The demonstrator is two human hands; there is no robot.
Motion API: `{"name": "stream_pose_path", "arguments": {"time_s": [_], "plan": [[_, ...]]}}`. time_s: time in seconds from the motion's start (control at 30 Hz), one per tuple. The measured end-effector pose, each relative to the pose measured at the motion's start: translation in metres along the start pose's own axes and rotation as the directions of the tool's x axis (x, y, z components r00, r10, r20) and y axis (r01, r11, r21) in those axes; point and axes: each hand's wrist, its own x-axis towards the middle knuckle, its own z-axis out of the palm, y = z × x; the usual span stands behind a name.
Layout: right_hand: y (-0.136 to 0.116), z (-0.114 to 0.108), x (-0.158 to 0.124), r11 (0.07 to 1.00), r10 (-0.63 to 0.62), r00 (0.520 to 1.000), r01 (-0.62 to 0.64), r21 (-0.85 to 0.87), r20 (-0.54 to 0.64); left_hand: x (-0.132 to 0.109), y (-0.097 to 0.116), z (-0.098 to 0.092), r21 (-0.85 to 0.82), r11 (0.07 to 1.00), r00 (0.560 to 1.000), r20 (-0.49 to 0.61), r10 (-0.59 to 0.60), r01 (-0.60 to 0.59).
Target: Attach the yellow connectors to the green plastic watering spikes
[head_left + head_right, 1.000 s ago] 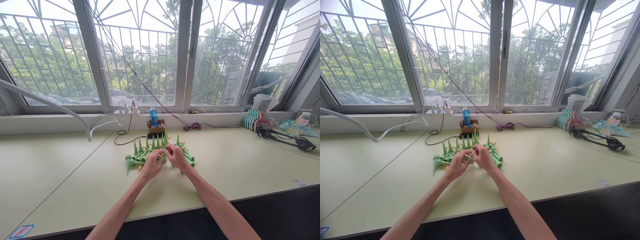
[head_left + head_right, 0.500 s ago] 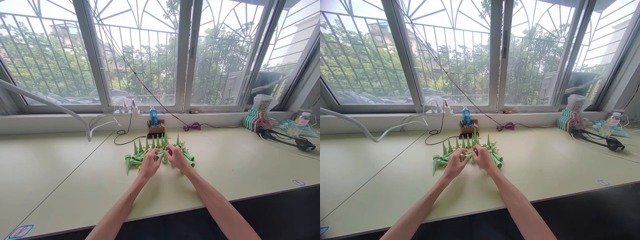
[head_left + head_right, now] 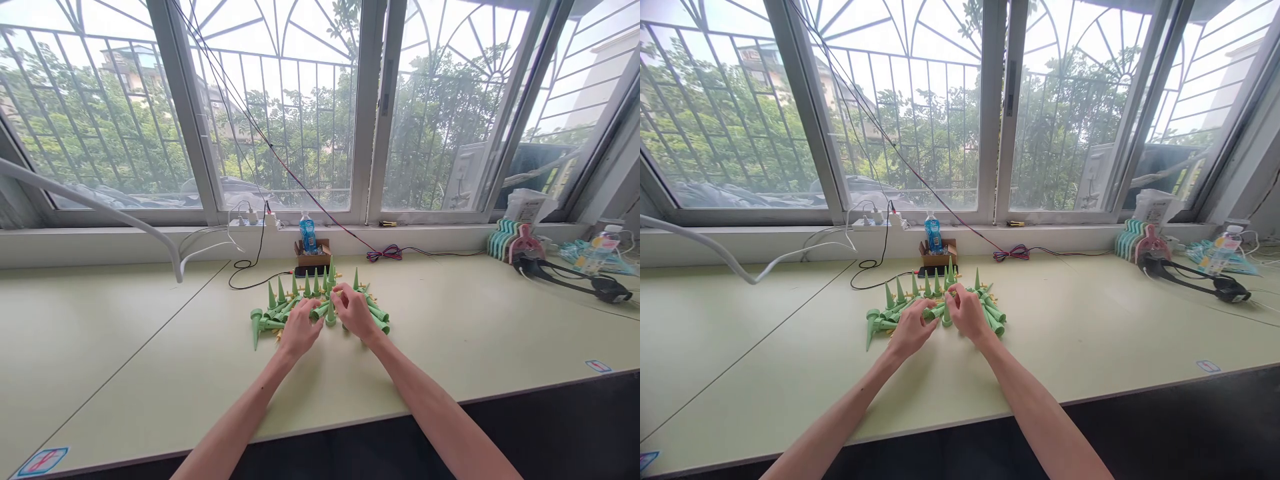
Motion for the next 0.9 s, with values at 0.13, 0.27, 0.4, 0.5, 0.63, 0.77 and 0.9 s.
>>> {"name": "stream_pose_path", "arguments": {"time_s": [0.13, 0.27, 0.4, 0.5, 0.63, 0.77, 0.9], "plan": [[-0.0011, -0.0008, 0.0005, 1.000, -0.012, 0.999, 0.012, 0.005, -0.033, -0.0006, -0.0003, 0.0006, 0.038, 0.999, 0.999, 0.048, -0.016, 0.014], [-0.0005, -0.0008, 0.0002, 1.000, -0.022, 0.999, 0.023, 0.007, -0.038, -0.0011, 0.0004, 0.0011, 0.065, 0.998, 0.997, 0.066, -0.030, 0.025], [-0.0014, -0.0013, -0.0003, 1.000, -0.025, 0.999, 0.025, 0.008, -0.039, -0.0016, -0.0009, 0.0030, 0.112, 0.993, 0.997, 0.074, -0.031, 0.022], [-0.0028, -0.0017, -0.0002, 1.000, -0.026, 0.999, 0.027, 0.010, -0.038, -0.0030, -0.0023, 0.0045, 0.162, 0.986, 0.996, 0.073, -0.045, 0.033], [-0.0036, -0.0015, 0.0001, 0.999, -0.040, 0.998, 0.040, 0.011, -0.045, -0.0053, -0.0022, 0.0049, 0.206, 0.977, 0.992, 0.106, -0.073, 0.050], [-0.0031, -0.0005, -0.0002, 0.998, -0.061, 0.998, 0.061, 0.009, -0.026, -0.0064, -0.0010, 0.0043, 0.212, 0.976, 0.989, 0.117, -0.085, 0.059], [-0.0020, 0.0006, -0.0006, 0.997, -0.068, 0.998, 0.068, 0.025, 0.014, -0.0066, 0.0003, 0.0032, 0.183, 0.982, 0.992, 0.099, -0.074, 0.055]]}}
